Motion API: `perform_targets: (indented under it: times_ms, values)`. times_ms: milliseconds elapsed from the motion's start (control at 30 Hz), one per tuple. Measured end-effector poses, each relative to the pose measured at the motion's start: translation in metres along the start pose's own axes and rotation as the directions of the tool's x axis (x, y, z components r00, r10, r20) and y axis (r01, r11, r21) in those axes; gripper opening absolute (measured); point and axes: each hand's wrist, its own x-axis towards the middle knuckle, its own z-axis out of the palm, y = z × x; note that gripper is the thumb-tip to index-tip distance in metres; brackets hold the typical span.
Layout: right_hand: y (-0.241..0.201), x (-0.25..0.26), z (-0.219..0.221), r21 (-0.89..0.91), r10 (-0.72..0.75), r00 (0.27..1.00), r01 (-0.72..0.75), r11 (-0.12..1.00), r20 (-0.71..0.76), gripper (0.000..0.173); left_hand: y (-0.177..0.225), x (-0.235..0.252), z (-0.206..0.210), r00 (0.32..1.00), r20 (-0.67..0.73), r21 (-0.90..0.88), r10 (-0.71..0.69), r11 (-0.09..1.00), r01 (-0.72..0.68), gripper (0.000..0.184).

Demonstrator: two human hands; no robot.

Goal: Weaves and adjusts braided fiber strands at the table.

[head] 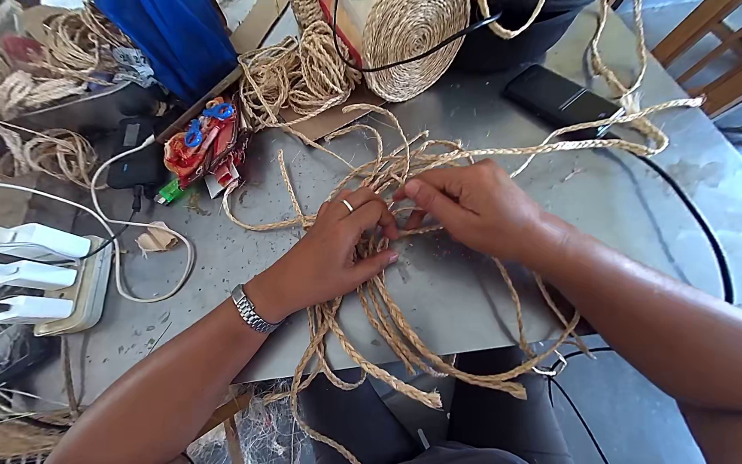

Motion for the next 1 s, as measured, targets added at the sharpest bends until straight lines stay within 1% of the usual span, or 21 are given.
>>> perform_targets:
  times_ms: [67, 133, 267, 333, 400, 467, 600, 733, 833, 933, 1000]
  values:
    - [0.005, 0.002, 0.001, -0.098, -0.057, 0.996, 0.05, 0.994, -0.069, 0.03, -0.001, 0.0, 0.0, 1.0, -0.002, 0.011, 0.006, 1.0, -0.006, 0.026]
    - [0.009, 0.004, 0.002, -0.17, -0.081, 0.993, 0.065, 0.983, -0.09, 0.025, -0.001, 0.0, 0.0, 1.0, -0.003, 0.017, 0.014, 1.0, -0.014, 0.027]
    - [0.011, 0.004, 0.004, -0.258, -0.073, 0.996, 0.058, 0.964, -0.049, 0.026, -0.002, 0.0, 0.0, 1.0, -0.009, 0.015, 0.022, 1.0, -0.022, 0.029]
    - [0.008, 0.004, 0.003, -0.277, -0.048, 0.999, 0.04, 0.96, -0.021, 0.023, -0.002, -0.001, -0.001, 1.0, -0.003, 0.017, 0.014, 1.0, -0.014, 0.03]
    - [0.006, 0.003, 0.003, -0.289, -0.056, 0.998, 0.053, 0.956, -0.003, 0.016, -0.001, -0.001, -0.001, 1.0, 0.002, 0.017, 0.009, 1.0, -0.009, 0.03]
    - [0.007, 0.002, 0.003, -0.273, -0.11, 0.993, 0.114, 0.955, 0.031, 0.015, -0.002, -0.001, -0.001, 1.0, 0.003, 0.013, 0.01, 1.0, -0.01, 0.031]
    - [0.016, 0.001, 0.0, -0.151, -0.237, 0.964, 0.254, 0.955, 0.118, 0.017, -0.002, -0.001, -0.002, 0.999, -0.012, 0.01, 0.04, 0.999, -0.04, 0.029]
    - [0.019, 0.0, -0.003, -0.107, -0.273, 0.95, 0.29, 0.951, 0.149, 0.017, -0.002, -0.001, -0.002, 0.999, 0.012, 0.015, 0.03, 0.999, -0.03, 0.03]
    - [0.015, -0.002, -0.004, -0.153, -0.257, 0.956, 0.277, 0.949, 0.138, 0.018, -0.002, -0.001, -0.002, 0.999, 0.03, 0.014, 0.011, 1.0, -0.011, 0.032]
    - [0.011, -0.005, -0.001, -0.275, -0.254, 0.962, 0.271, 0.922, 0.099, 0.021, -0.002, -0.002, -0.002, 1.0, 0.027, 0.012, 0.006, 1.0, -0.007, 0.033]
    - [0.01, -0.006, 0.001, -0.327, -0.26, 0.962, 0.272, 0.905, 0.08, 0.022, -0.001, -0.001, -0.002, 1.0, 0.023, 0.018, 0.009, 1.0, -0.009, 0.033]
